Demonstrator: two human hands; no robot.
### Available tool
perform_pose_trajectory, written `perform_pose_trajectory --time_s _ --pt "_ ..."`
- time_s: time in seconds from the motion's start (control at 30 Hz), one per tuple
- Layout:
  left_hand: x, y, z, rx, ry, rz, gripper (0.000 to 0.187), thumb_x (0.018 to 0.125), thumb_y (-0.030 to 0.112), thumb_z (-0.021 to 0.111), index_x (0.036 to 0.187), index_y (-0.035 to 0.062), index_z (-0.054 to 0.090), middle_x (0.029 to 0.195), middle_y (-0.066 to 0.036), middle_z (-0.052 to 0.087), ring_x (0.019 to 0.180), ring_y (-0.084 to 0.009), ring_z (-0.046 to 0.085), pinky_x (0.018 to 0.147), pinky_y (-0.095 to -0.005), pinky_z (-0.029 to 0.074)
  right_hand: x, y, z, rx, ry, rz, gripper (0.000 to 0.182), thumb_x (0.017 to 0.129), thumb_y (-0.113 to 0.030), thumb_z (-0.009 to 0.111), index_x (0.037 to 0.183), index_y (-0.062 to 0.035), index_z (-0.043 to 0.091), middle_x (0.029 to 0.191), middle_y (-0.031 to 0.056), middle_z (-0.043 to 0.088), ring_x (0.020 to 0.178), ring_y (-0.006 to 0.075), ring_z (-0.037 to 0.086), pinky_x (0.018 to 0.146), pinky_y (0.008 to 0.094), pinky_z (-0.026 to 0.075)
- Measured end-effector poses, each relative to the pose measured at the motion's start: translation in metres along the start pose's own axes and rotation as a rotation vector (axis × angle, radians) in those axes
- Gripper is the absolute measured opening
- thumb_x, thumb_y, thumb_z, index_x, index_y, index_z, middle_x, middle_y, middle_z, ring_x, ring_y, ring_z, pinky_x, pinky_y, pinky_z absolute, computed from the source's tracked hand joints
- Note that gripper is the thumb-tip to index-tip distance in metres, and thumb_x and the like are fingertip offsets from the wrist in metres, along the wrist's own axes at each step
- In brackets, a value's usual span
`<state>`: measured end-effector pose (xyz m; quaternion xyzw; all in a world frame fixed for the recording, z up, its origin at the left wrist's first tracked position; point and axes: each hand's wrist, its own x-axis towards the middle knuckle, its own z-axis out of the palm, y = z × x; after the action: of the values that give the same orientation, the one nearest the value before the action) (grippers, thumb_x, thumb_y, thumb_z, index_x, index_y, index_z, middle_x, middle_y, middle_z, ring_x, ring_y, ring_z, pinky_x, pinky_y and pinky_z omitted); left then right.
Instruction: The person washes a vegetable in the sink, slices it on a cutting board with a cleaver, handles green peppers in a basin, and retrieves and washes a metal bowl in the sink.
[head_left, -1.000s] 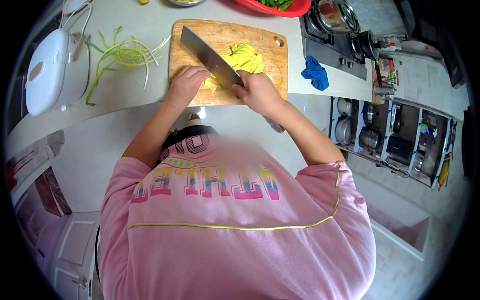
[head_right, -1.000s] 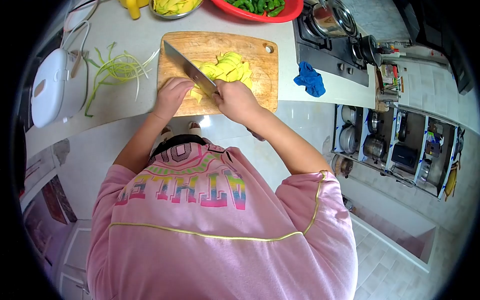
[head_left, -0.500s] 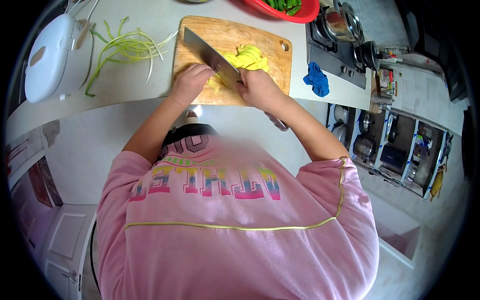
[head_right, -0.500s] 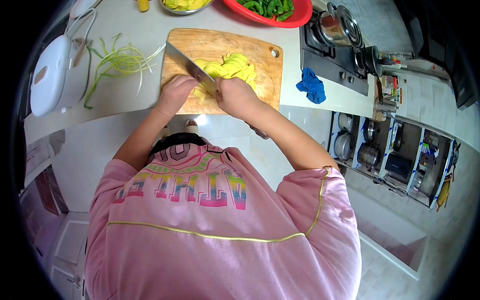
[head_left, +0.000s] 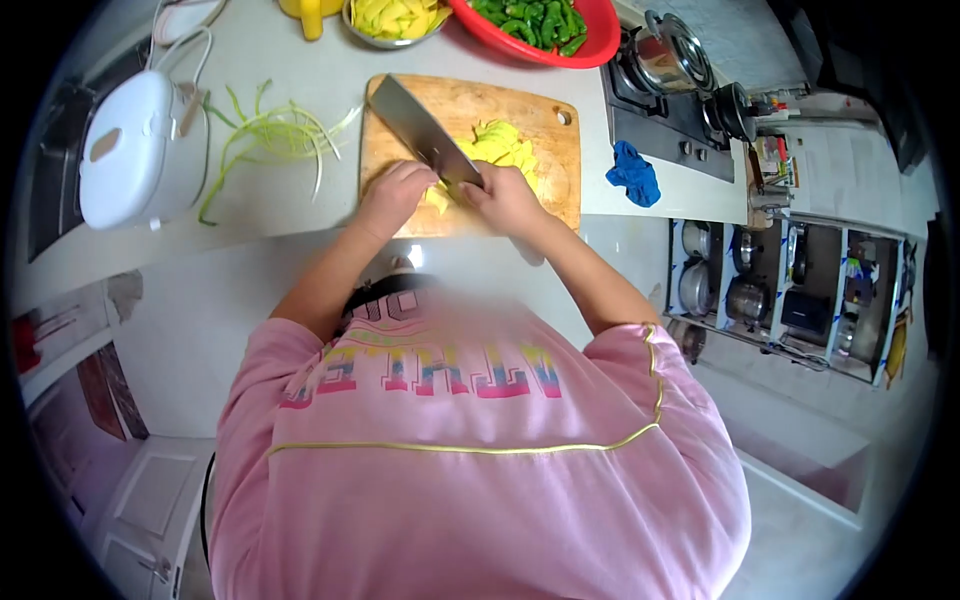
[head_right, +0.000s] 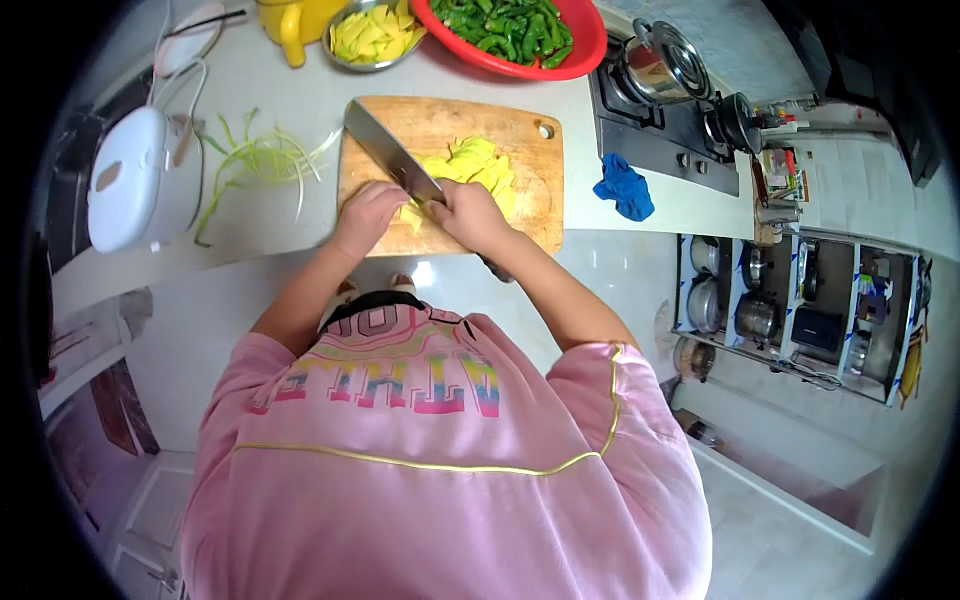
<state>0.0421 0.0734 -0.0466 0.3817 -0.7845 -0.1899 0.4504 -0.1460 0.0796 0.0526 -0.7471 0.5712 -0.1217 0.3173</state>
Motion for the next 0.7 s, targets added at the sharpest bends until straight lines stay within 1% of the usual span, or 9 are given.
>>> perform_pose_trajectory --time_s 0.03,0.1,0.17,0.2,0.3,0.4,0.5,0.6,0.7 --pt "0.0 -0.001 0.0 -0.015 -0.007 -0.037 0.009 0.076 0.003 0.061 0.085 0.0051 0.062 0.086 -0.007 0.061 0.082 -0.0243 0.06 0.072 -0.0309 0.05 -0.005 -0.001 -0.006 0.051 0.034 -0.001 0.021 0.082 -0.018 0.061 0.093 -0.0004 0.06 0.059 0.0178 0.057 0.051 0.0306 0.058 0.052 0.0391 0.047" --pt "0.001 -0.001 -0.001 -0.024 -0.023 -0.112 0.011 0.077 0.007 0.065 0.087 0.0044 0.06 0.085 -0.008 0.061 0.083 -0.0254 0.06 0.072 -0.0316 0.05 -0.016 -0.014 -0.028 0.236 0.052 0.155 0.022 0.084 -0.016 0.061 0.098 -0.0005 0.06 0.055 0.0121 0.055 0.045 0.0216 0.055 0.047 0.0339 0.045" --pt "-0.004 -0.008 0.004 -0.273 -0.024 -0.385 0.021 0.075 0.01 0.068 0.093 0.0044 0.059 0.087 -0.009 0.06 0.084 -0.0252 0.06 0.074 -0.0325 0.049 -0.025 -0.019 -0.044 0.42 0.087 0.265 0.021 0.085 -0.013 0.06 0.102 0.0 0.06 0.053 0.004 0.051 0.038 0.0087 0.049 0.04 0.0274 0.041" --pt "-0.004 -0.011 0.004 -0.389 -0.027 -0.523 0.026 0.074 0.012 0.07 0.096 0.0044 0.058 0.089 -0.009 0.06 0.085 -0.0252 0.06 0.074 -0.0329 0.049 -0.028 -0.015 -0.046 0.47 0.12 0.276 0.021 0.085 -0.013 0.06 0.101 0.0004 0.06 0.053 0.0038 0.051 0.038 0.0092 0.049 0.04 0.0273 0.041" --pt "0.008 0.009 -0.026 -0.098 -0.333 -0.318 0.041 0.072 0.015 0.073 0.106 0.0055 0.053 0.098 -0.01 0.057 0.086 -0.0261 0.059 0.074 -0.0332 0.049 -0.033 -0.002 -0.044 0.59 0.212 0.283 0.019 0.084 -0.01 0.059 0.098 0.002 0.059 0.053 0.0031 0.052 0.038 0.0109 0.051 0.039 0.0264 0.041" --pt "0.015 0.016 -0.018 0.089 -0.395 -0.167 0.047 0.071 0.015 0.074 0.11 0.0071 0.05 0.104 -0.011 0.052 0.083 -0.0265 0.058 0.073 -0.033 0.048 -0.042 0.006 -0.038 0.593 0.303 0.292 0.018 0.084 -0.01 0.059 0.096 0.0026 0.059 0.053 0.003 0.052 0.038 0.0115 0.052 0.039 0.026 0.042" --pt "0.024 0.005 0.003 0.053 -0.348 -0.24 0.046 0.07 0.014 0.074 0.109 0.0065 0.049 0.102 -0.011 0.05 0.078 -0.028 0.056 0.069 -0.0332 0.048 -0.05 0.013 -0.032 0.725 0.389 0.298 0.011 0.083 -0.006 0.059 0.09 0.0023 0.055 0.061 0.0018 0.054 0.039 0.0093 0.049 0.038 0.024 0.037" --pt "0.039 0.003 0.014 0.031 -0.255 -0.33 0.047 0.068 0.014 0.077 0.105 0.004 0.051 0.095 -0.01 0.051 0.067 -0.017 0.052 0.063 -0.0285 0.047 -0.054 0.023 -0.029 0.874 0.474 0.296 0.013 0.081 -0.002 0.058 0.093 0.0024 0.054 0.064 0.0032 0.055 0.039 0.0099 0.049 0.039 0.024 0.038" --pt "0.047 0.002 0.013 -0.004 -0.295 -0.322 0.044 0.068 0.011 0.077 0.103 0.0036 0.051 0.094 -0.01 0.05 0.063 -0.0161 0.05 0.06 -0.0276 0.045 -0.06 0.024 -0.028 1.031 0.458 0.245 0.023 0.077 0.004 0.055 0.1 0.0025 0.052 0.067 0.006 0.057 0.046 0.0105 0.054 0.042 0.0238 0.042"
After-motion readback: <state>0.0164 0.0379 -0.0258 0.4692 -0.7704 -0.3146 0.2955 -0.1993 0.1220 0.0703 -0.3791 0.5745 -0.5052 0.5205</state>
